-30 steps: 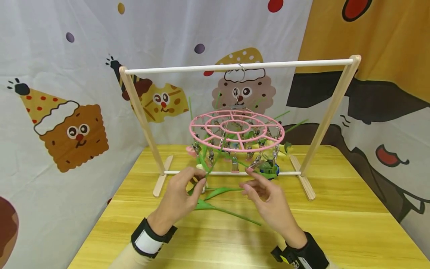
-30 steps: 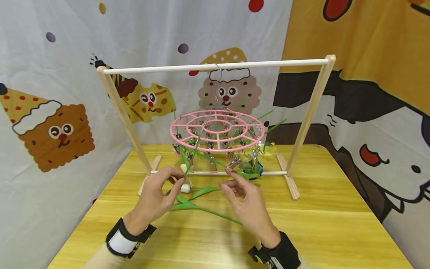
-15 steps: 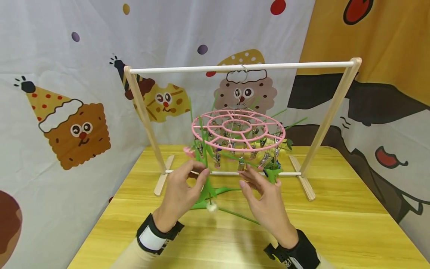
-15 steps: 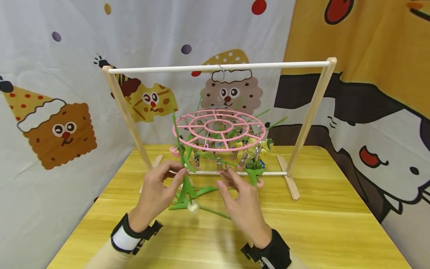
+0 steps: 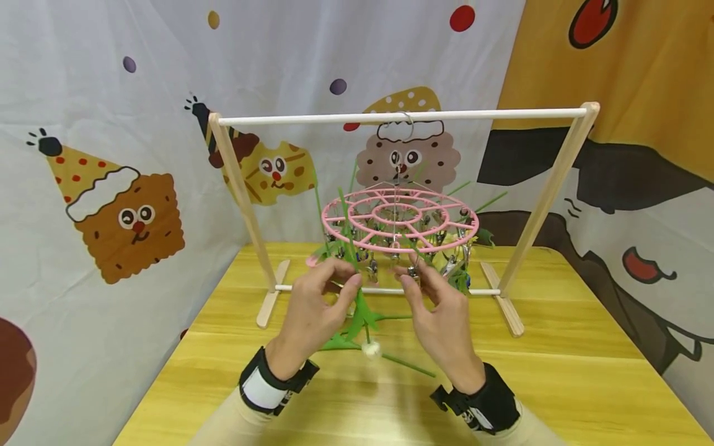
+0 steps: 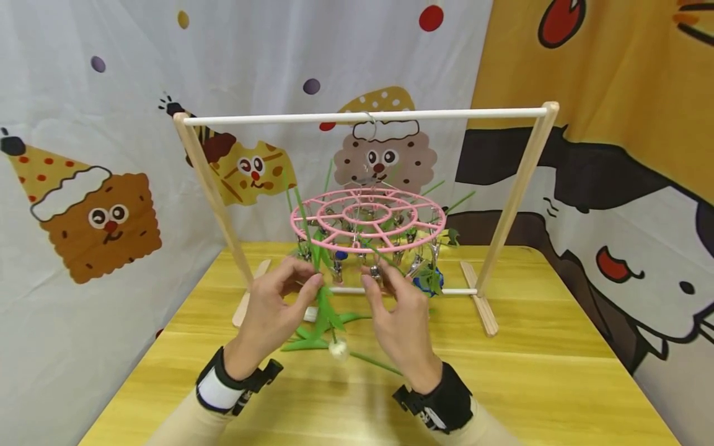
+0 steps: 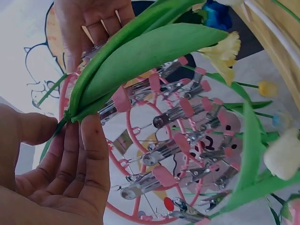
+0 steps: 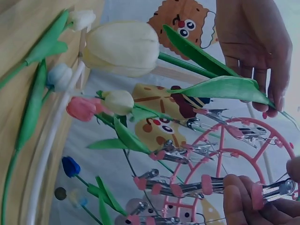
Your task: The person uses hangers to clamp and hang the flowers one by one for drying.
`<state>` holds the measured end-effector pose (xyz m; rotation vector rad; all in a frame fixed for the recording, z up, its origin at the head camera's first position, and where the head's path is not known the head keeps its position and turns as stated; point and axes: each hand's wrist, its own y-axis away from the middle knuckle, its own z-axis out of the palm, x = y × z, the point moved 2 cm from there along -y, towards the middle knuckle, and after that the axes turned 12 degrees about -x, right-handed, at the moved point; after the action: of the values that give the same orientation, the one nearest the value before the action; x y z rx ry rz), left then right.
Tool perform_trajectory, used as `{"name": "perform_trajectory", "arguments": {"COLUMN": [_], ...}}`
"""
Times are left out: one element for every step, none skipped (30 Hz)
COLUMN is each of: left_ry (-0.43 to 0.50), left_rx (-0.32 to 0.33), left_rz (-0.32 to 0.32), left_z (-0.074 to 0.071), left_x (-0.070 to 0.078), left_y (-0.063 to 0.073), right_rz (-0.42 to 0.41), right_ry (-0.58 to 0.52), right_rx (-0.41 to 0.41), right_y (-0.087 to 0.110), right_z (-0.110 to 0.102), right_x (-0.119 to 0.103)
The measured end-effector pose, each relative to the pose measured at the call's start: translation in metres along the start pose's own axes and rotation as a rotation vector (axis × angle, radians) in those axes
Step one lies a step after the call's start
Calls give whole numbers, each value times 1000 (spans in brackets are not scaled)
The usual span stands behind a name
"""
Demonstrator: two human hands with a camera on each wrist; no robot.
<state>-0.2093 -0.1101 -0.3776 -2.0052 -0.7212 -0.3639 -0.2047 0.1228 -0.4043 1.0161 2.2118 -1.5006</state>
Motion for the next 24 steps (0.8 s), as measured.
{"name": "perform_trajectory", "arguments": {"left_ry": [10, 21, 33, 42, 51, 58, 67, 76, 87, 98, 113, 128, 140, 149, 153, 155, 154, 152, 150, 149, 148, 150, 154, 158], "left_rx": [-4, -7, -10, -12, -14, -16, -18, -18, -21, -23, -28, -32, -37, -40, -43, -45, -48, -50, -52, -52, -53, -56, -58, -60], "left_rz": [1, 5, 5, 8, 9, 9, 6, 5, 2, -3, -8, -13, -16, -22, -28, -33, -38, -42, -47, -52, -54, -59, -63, -68], "left_z": [0, 1, 2, 2, 3, 4, 5, 6, 7, 9, 10, 12, 13, 15, 15, 16, 16, 17, 17, 17, 17, 17, 17, 17], "left_x": [1, 1, 2, 2, 3, 4, 5, 5, 7, 8, 8, 9, 9, 10, 10, 11, 11, 12, 12, 12, 13, 13, 12, 12], "left_y": [-2, -4, -6, -8, -9, -11, -13, -15, -17, -18, -19, -20, -21, -21, -21, -21, -21, -21, -22, -22, -23, -24, -24, -25], "right_rz": [-17, -32, -43, -53, -56, -55, -50, -37, -21, -1, 23, 53, 85, 117, 147, 175, 199, 217, 228, 236, 238, 236, 233, 232], "right_ry": [-8, -9, -13, -16, -26, -36, -50, -62, -79, -97, -117, -134, -156, -178, -202, -225, -247, -265, -282, -292, -296, -302, -302, -303], "right_rx": [2, 3, 1, -3, -8, -14, -22, -30, -40, -52, -63, -73, -83, -95, -106, -115, -124, -132, -139, -145, -148, -149, -151, -150], "right_y": [-2, -4, -5, -6, -8, -9, -10, -10, -11, -11, -11, -11, -10, -10, -10, -10, -10, -11, -12, -13, -14, -15, -16, -17], "right_z": [-1, -1, -2, -3, -3, -4, -6, -7, -8, -10, -12, -14, -16, -18, -19, -21, -22, -24, -25, -26, -26, -27, -28, -29], "right_x": [-1, -1, -1, -1, -2, -2, -2, -2, -3, -3, -3, -3, -4, -4, -4, -4, -4, -4, -4, -4, -4, -3, -3, -3]}}
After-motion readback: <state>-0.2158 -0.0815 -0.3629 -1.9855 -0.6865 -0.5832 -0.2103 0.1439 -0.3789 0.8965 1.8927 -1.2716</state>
